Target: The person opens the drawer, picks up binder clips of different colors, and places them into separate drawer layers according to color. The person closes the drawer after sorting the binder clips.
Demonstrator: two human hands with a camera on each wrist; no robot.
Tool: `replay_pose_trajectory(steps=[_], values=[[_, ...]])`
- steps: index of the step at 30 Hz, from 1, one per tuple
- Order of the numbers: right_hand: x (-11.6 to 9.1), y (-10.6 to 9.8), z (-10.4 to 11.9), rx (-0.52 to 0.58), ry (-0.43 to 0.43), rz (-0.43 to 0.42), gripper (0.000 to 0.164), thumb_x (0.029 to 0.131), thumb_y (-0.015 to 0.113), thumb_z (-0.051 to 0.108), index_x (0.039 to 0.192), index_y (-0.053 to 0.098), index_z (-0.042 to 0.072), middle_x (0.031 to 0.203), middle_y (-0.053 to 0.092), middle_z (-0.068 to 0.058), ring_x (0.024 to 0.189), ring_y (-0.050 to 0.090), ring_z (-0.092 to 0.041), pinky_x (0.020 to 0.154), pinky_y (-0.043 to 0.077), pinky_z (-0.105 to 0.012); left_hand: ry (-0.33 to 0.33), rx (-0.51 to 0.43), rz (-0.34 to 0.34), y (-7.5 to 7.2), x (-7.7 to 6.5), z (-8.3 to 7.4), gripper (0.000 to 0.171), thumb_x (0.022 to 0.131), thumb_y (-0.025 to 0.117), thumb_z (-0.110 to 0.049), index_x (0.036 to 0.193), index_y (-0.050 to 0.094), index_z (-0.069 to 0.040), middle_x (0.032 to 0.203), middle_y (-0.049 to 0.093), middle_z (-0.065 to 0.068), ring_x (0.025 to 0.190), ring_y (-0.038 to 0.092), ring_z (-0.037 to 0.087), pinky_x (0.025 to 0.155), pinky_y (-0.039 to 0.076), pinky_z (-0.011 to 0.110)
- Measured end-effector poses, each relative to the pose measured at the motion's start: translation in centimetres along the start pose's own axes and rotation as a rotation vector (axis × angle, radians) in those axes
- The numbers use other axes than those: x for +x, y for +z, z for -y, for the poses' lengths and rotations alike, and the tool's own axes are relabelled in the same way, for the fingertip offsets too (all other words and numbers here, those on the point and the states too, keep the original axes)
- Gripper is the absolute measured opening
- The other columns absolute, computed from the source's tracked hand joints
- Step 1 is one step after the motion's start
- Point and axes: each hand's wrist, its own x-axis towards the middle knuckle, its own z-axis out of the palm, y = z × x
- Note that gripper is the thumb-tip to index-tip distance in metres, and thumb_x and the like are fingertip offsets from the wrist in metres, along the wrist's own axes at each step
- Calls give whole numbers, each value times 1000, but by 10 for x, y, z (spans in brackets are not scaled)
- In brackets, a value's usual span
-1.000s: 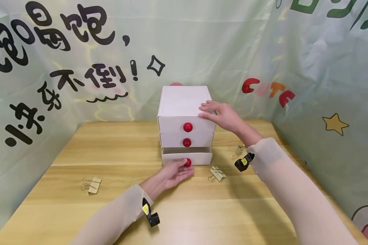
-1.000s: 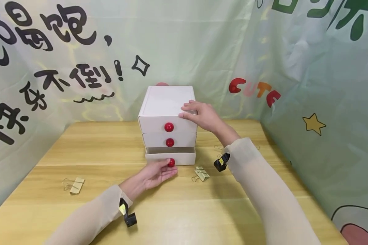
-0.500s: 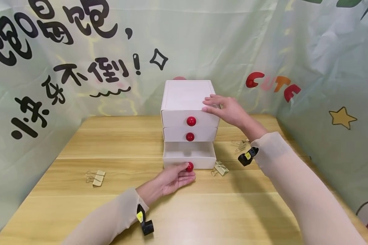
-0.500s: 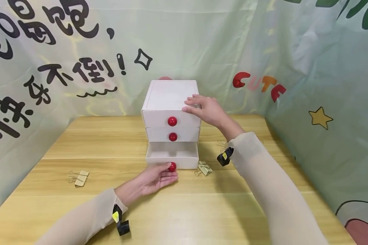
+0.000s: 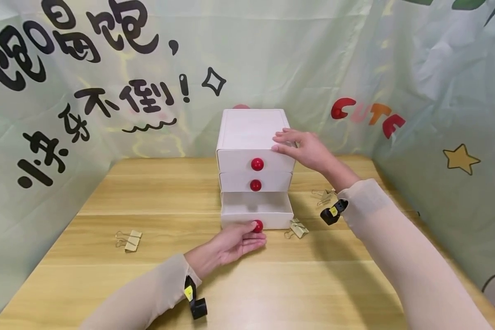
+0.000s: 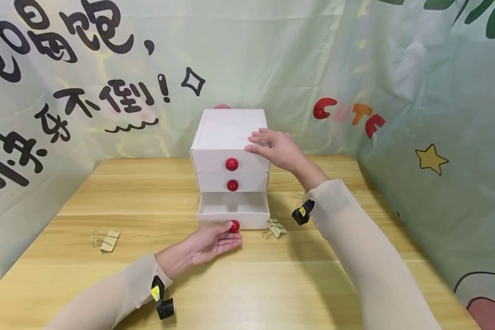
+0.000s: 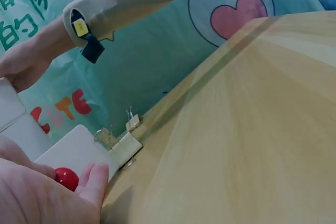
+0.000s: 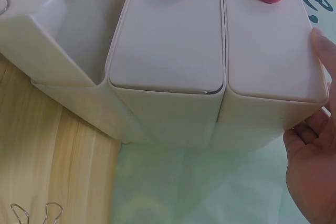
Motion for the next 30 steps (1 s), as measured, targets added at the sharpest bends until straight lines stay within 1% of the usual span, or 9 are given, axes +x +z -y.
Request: replay_pose_trajectory(steps=[3, 7, 11, 14, 17, 20, 25, 27, 30], values=[[0, -1, 1, -4, 0, -7, 59, 75, 56, 61, 121, 57, 24, 129, 46, 10, 127, 27, -6, 102, 23, -43, -10, 38, 6, 1, -1, 0, 39, 90, 51, -18, 119, 44, 8, 108, 54, 27, 103, 54, 37, 86, 44, 37], [0, -1, 1, 0, 10, -9, 59, 74, 56, 62, 120, 57, 25, 129, 46, 11, 127, 27, -5, 102, 24, -43, -14, 99, 16, -4, -6, 2, 43, 88, 54, -22, 118, 44, 6, 108, 54, 28, 99, 56, 36, 85, 44, 37], [-3, 1, -1, -8, 18, -2, 59, 74, 55, 62, 120, 57, 25, 129, 46, 11, 127, 28, -6, 102, 24, -44, -35, 222, 72, -14, -16, 5, 52, 86, 57, -30, 119, 43, 7, 107, 55, 27, 94, 58, 34, 84, 45, 38], [-5, 3, -3, -13, 18, 5, 59, 74, 55, 62, 121, 57, 25, 129, 46, 11, 127, 28, -7, 102, 23, -44, -29, 322, 113, -22, -24, 6, 53, 87, 55, -32, 118, 43, 9, 105, 56, 25, 91, 59, 32, 82, 46, 37], [-4, 2, -4, -9, 10, 2, 59, 75, 55, 62, 121, 57, 25, 129, 46, 10, 127, 27, -6, 102, 23, -43, 17, 414, 129, -28, -31, 3, 48, 88, 55, -29, 116, 45, 9, 103, 57, 24, 90, 59, 31, 80, 47, 37], [-2, 2, -3, -2, 4, -6, 59, 75, 55, 62, 121, 57, 25, 129, 46, 11, 127, 26, -5, 102, 23, -43, 74, 523, 146, -33, -36, -4, 45, 88, 54, -28, 114, 47, 9, 101, 57, 23, 90, 59, 32, 79, 48, 36], [-1, 2, -1, 9, 31, 5, 60, 74, 55, 63, 121, 56, 27, 130, 44, 12, 127, 26, -4, 102, 23, -45, 157, 730, 165, -45, -44, -17, 45, 89, 53, -32, 109, 51, 8, 100, 57, 21, 92, 58, 30, 79, 48, 35], [-1, 2, -1, 6, 39, 6, 60, 74, 54, 64, 121, 56, 27, 131, 43, 13, 127, 26, -4, 102, 23, -46, 208, 842, 159, -52, -48, -22, 42, 89, 53, -33, 108, 54, 4, 98, 58, 18, 89, 59, 28, 76, 49, 34], [-1, 2, 0, 2, 32, 0, 59, 74, 55, 63, 121, 56, 27, 130, 44, 13, 127, 26, -4, 102, 23, -45, 292, 1041, 108, -64, -53, -30, 38, 88, 52, -38, 105, 58, -4, 92, 60, 11, 82, 59, 24, 70, 50, 33]])
